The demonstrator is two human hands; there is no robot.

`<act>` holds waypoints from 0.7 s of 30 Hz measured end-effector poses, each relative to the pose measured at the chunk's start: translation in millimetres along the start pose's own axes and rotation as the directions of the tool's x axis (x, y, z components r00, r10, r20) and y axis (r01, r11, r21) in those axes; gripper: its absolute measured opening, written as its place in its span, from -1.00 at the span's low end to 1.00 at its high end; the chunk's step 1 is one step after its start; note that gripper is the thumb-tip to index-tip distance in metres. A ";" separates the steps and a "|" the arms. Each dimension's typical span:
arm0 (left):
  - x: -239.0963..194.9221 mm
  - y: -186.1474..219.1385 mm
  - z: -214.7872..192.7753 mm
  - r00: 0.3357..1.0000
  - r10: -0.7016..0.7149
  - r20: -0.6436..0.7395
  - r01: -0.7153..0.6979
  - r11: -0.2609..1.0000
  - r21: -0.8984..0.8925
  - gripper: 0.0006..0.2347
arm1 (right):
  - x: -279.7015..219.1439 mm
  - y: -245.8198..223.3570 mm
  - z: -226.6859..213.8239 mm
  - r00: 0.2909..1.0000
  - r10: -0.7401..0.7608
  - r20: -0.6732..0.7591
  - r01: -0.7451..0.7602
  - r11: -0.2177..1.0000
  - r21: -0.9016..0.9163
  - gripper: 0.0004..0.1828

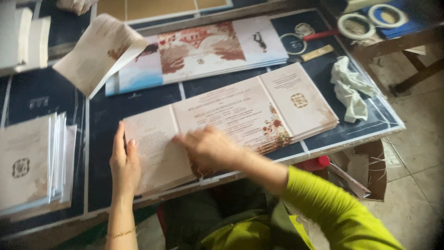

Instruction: Assembling wedding invitations by applying adhesive to cardstock bases and precisely aligning printed sheets.

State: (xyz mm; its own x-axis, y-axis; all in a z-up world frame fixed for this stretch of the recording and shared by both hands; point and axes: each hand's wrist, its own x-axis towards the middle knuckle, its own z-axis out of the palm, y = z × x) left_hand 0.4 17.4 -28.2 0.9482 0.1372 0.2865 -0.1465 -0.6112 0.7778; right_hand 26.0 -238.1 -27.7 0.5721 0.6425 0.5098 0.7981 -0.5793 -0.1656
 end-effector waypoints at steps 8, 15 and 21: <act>-7.5 -49.1 11.6 0.955 0.093 -0.281 -0.129 0.985 -0.112 -0.75 | -100.8 258.9 -83.9 0.791 0.592 -0.155 -0.577 0.639 -0.508 -0.71; -6.2 -51.5 21.4 0.912 0.044 -0.407 -0.168 0.947 -0.273 -0.72 | 34.6 -32.5 -4.6 0.968 -0.238 0.078 0.250 0.897 -0.364 -0.83; -22.1 -23.4 4.7 0.823 -0.244 -0.513 -0.096 0.830 -0.549 -0.58 | 140.1 -22.0 95.5 0.832 -0.552 0.042 0.554 0.833 -0.022 -0.82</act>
State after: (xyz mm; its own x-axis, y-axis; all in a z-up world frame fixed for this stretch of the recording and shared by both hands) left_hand -15.8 25.0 -55.3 0.6715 0.6621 0.3327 -0.3669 -0.0929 0.9256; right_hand 106.6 -87.5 -33.3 0.0431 0.8757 0.4809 0.9771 -0.1374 0.1625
